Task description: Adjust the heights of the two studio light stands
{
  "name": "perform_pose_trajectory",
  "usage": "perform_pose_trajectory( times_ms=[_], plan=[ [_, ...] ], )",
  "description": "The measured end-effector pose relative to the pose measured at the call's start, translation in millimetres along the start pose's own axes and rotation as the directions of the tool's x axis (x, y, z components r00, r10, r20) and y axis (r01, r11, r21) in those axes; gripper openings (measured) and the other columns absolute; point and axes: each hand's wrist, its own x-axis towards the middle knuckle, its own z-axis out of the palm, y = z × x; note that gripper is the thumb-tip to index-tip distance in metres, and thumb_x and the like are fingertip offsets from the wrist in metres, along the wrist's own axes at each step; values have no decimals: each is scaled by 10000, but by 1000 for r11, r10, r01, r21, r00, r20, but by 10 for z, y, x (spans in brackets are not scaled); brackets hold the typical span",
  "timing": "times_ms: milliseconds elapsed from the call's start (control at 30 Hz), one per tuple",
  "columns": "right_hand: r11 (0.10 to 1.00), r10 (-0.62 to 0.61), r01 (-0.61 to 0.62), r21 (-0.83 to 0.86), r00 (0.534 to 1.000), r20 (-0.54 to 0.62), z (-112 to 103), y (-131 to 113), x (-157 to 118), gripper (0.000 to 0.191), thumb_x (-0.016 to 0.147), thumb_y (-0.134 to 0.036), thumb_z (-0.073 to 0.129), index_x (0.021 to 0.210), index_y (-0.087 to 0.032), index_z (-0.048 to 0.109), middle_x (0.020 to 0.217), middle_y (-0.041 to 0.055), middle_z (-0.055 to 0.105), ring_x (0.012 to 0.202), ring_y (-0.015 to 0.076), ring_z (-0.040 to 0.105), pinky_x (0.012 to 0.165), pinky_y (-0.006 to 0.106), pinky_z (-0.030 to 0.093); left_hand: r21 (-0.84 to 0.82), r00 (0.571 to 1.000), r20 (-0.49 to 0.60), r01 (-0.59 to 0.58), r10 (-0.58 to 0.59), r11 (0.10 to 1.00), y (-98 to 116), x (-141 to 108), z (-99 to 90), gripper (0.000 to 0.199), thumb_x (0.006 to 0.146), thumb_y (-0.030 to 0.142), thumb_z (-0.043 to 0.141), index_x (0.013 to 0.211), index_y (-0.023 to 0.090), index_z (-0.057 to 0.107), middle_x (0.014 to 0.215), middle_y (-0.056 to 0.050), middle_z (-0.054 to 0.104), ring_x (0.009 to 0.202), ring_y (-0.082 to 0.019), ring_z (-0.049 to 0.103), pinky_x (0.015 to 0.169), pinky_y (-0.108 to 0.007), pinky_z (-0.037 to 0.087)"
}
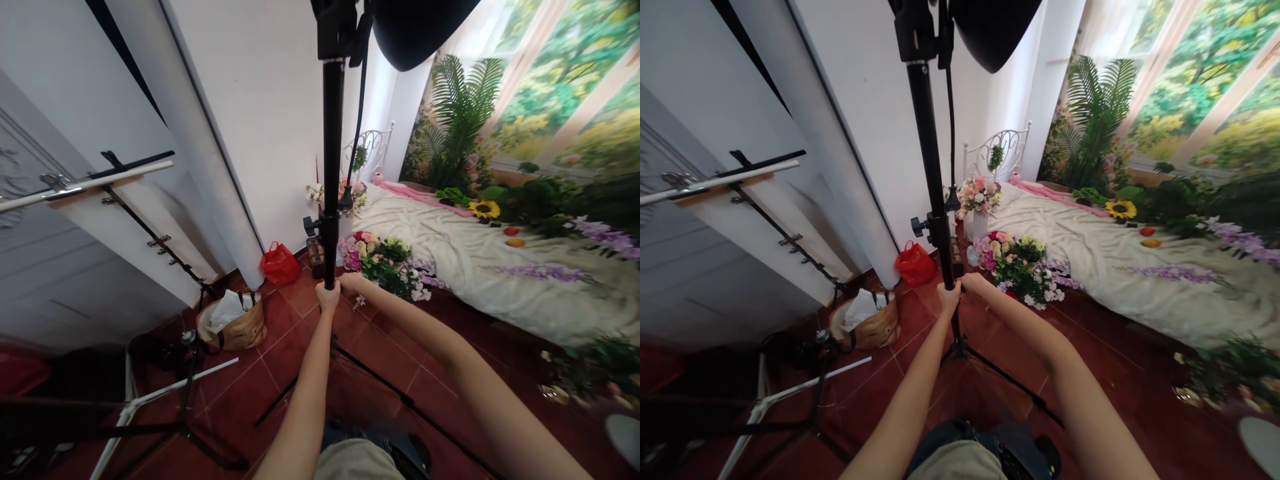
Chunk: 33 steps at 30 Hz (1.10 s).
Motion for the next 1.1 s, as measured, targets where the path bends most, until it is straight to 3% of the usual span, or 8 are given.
perform_pose_trajectory(
  times_ms=[233, 533, 700, 933, 1100],
  plan=[
    [1000, -24, 24, -5, 999, -27, -101, 25, 7, 278, 678, -172, 692, 956, -174, 711, 944, 122, 710, 889, 236, 669, 735, 238, 489, 15, 1000, -3, -9, 9, 1000, 20, -2, -15, 282, 683, 344, 593, 504, 127, 584, 491, -51, 557, 474, -125, 520, 455, -204, 328],
    [999, 27, -22, 39, 991, -132, -64, 40, -160, 241, 833, -208, 505, 988, -223, 688, 981, 108, 701, 903, 225, 660, 747, 264, 469, 4, 1000, -7, 2, -1, 1000, -22, 21, 13, 269, 667, 343, 599, 511, 124, 595, 499, -56, 569, 472, -129, 527, 460, -210, 337],
    [988, 137, -116, 102, 964, -228, 155, -70, -290, 271, 865, -218, 481, 1088, -234, 633, 958, 101, 707, 896, 218, 664, 734, 242, 442, -4, 1000, -3, 19, -19, 1000, 2, 12, 4, 265, 665, 342, 601, 515, 123, 597, 505, -56, 575, 492, -136, 543, 468, -208, 348],
    [933, 335, -251, 260, 870, -361, 532, -260, -448, 360, 938, -324, 365, 1238, -263, 556, 1044, 87, 694, 884, 198, 665, 695, 226, 435, -11, 1000, 0, 27, -27, 1000, 39, 4, -5, 228, 663, 310, 594, 517, 135, 599, 503, -54, 583, 490, -138, 550, 484, -211, 372],
    [934, 317, -222, 281, 877, -361, 762, -325, -670, 512, 925, -277, 366, 1431, -313, 302, 1139, 60, 657, 864, 174, 664, 652, 216, 457, -28, 999, 4, 36, -36, 999, 55, 3, -9, 212, 659, 287, 596, 509, 137, 595, 517, -59, 594, 504, -144, 564, 484, -210, 377]
  ],
)
